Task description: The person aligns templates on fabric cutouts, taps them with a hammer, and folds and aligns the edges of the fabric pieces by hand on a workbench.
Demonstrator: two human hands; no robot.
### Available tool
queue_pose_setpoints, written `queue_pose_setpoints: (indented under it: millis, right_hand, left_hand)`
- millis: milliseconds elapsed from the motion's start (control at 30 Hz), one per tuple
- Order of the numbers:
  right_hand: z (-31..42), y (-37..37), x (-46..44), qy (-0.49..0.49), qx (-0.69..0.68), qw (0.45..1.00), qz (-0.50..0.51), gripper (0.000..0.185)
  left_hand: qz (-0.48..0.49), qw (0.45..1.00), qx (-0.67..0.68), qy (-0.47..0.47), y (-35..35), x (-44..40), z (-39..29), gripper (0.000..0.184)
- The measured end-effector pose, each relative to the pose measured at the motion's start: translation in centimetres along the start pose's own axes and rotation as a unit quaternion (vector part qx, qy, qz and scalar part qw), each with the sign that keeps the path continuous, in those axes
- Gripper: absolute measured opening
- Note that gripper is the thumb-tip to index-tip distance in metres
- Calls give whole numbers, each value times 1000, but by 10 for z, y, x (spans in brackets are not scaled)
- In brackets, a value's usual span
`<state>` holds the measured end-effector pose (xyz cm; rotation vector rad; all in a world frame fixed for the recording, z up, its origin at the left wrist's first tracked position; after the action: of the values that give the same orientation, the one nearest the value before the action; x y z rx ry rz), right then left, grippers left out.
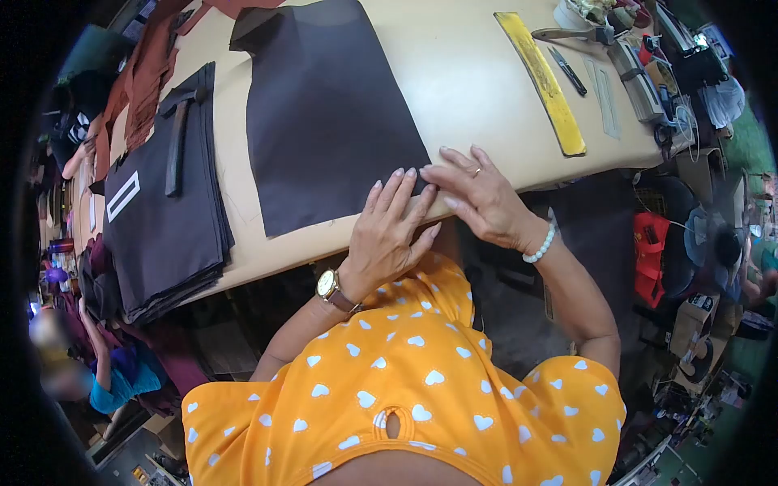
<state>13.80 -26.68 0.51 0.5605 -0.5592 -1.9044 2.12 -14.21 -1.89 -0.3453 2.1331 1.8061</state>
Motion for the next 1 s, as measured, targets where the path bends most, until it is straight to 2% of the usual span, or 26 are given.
queue_pose_setpoints:
  millis: [67,267,700,1000]
  right_hand:
    - [-4,-3,-2,11,73,996,39,43]
    - [-21,6,-39,19,125,991,42,49]
    - [-86,37,-161,31,173,980,-95,47]
    - [-108,49,-213,-39,134,978,-155,52]
  left_hand:
    - [2,1000,-1,0,-2,0,0,49]
    - [11,1000,-11,-10,-2,0,0,50]
    - [25,1000,2,-10,-1,0,2,52]
    - [31,999,-2,-10,-3,-1,1,53]
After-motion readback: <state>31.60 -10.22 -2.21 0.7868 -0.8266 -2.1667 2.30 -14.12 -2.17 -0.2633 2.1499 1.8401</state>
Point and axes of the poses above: each hand's wrist, its own x-axis away from the middle knuckle, its own y-axis out of the back of the hand, z = x × y, the point moved 3 cm from there along -x, towards the middle knuckle, and after that the axes turned 13 degrees about -x, right-handed, at the moved point
